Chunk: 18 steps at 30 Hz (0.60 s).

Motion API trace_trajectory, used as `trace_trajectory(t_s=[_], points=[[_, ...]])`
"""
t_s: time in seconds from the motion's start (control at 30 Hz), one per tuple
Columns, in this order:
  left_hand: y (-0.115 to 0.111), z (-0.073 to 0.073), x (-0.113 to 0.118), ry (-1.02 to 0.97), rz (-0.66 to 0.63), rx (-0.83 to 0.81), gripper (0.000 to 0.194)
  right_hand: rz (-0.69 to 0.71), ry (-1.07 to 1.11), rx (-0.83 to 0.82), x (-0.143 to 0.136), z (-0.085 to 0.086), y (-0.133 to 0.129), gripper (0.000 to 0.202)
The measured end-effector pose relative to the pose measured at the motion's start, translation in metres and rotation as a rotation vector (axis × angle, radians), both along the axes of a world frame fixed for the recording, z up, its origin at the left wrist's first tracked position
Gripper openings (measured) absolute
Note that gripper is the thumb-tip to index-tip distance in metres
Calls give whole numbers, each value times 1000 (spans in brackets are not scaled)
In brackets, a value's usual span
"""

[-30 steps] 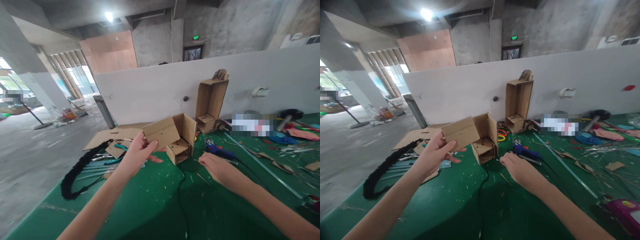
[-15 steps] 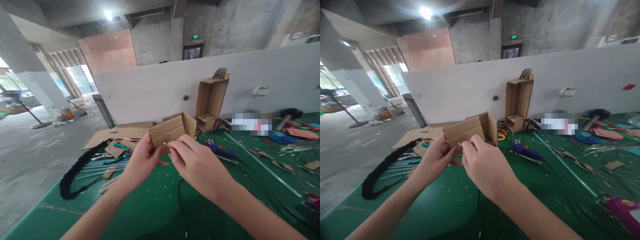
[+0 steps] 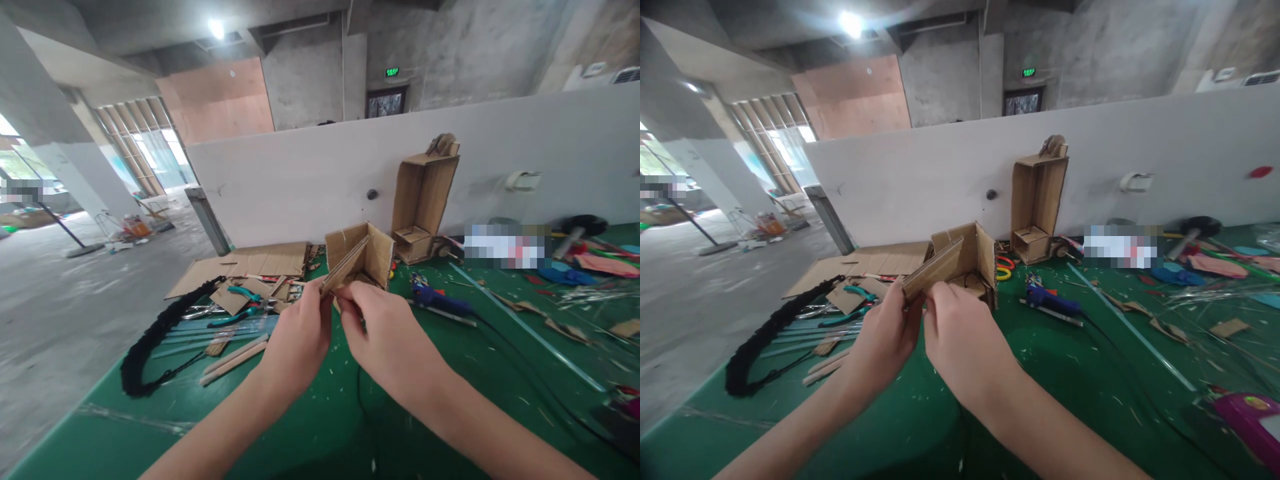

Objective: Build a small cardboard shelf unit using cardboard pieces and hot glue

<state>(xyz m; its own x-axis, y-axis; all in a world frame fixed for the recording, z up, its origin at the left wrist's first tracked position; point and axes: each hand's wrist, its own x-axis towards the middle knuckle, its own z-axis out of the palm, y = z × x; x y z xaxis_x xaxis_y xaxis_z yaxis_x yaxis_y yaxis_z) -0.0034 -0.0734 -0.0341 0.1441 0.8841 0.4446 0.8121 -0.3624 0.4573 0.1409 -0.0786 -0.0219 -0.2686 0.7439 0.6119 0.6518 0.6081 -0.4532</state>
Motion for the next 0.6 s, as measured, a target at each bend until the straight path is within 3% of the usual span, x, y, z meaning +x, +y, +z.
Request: trace_trajectory(t_s=[0.2,0.27,0.33,0.43,0.5,0.6], points=[[3,-18,-1,57,-24,183,39,230,747,-824,-4,10,4,13],[3,-17,-1,65,-27,178,39,258,835,-915,-5,10,6,14],[2,-15,0,64,-34,156,40,220,688,-713,-4,6,7,12],[0,-11,2,49,-38,113,41,93,201,-102,-1,-5,9,14],[-2,-9,2,31,-54,86,40,31,-112,207,1,-12,9,20],[-5,-7,4,-11,-59,50,36,14,-223,299,1,-14,8,23]])
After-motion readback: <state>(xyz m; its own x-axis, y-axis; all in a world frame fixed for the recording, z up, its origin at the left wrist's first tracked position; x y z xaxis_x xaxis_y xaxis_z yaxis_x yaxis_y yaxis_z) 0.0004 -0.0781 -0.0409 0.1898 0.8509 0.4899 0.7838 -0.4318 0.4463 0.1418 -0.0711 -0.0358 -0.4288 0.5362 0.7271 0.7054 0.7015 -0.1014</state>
